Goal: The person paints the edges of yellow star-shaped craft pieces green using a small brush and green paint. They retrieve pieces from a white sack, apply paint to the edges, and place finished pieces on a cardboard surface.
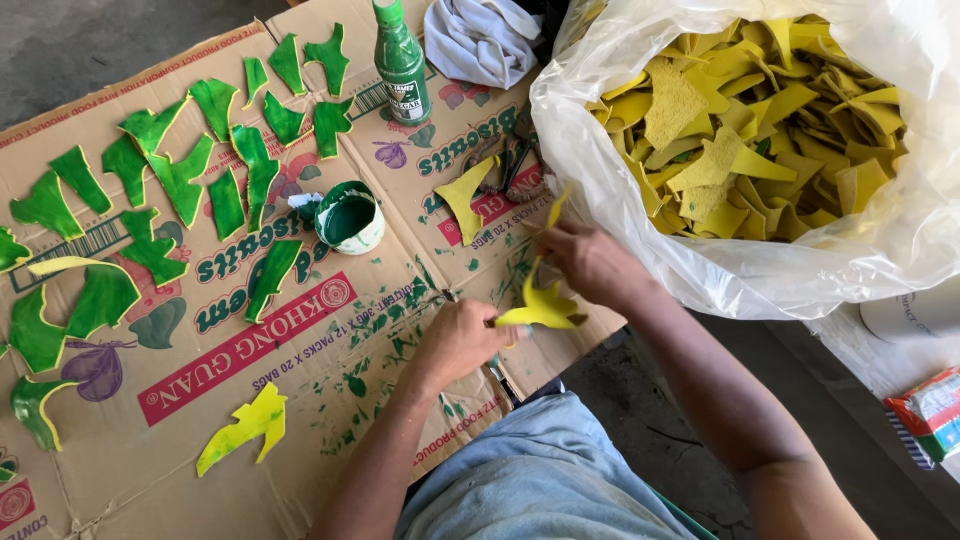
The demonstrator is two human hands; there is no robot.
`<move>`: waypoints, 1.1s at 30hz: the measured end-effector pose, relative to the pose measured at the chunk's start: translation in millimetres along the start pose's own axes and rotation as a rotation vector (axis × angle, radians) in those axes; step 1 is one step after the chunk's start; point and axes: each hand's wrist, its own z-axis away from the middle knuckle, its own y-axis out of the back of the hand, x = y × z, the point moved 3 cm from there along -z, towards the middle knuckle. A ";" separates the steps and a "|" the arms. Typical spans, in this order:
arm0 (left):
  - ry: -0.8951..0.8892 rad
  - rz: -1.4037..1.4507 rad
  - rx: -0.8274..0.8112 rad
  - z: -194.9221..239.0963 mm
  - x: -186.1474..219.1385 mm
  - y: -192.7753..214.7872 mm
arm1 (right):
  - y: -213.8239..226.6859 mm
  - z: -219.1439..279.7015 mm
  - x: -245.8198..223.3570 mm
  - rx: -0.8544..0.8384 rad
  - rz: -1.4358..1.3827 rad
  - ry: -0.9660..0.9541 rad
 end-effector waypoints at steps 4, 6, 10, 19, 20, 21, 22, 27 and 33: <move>0.105 -0.341 0.065 -9.7 5.5 20.0 | -15.1 -7.7 9.7 -0.039 -0.220 -0.235; 0.126 -0.441 0.139 -13.4 7.2 22.4 | -10.4 -0.9 15.0 0.006 -0.250 -0.415; -0.245 -0.548 0.288 -10.9 10.2 0.0 | 5.9 22.0 10.5 0.209 -0.205 -0.235; -0.380 -0.312 0.292 7.0 1.5 -23.3 | -3.3 52.7 -19.0 0.348 -0.142 -0.169; -0.374 -0.306 0.320 9.3 6.3 -25.4 | -6.7 54.2 -24.9 0.296 -0.167 -0.116; -0.369 -0.299 0.349 11.2 10.4 -25.6 | -9.2 53.9 -29.1 0.243 -0.192 -0.064; -0.335 -0.276 0.383 10.4 12.8 -22.0 | -9.2 50.6 -28.9 0.245 -0.169 -0.089; -0.207 -0.235 0.334 12.0 13.1 -11.8 | -2.1 27.1 -18.4 0.313 -0.062 -0.108; -0.109 0.132 0.341 4.7 -2.6 22.7 | 5.4 -45.1 14.2 0.189 -0.016 -0.389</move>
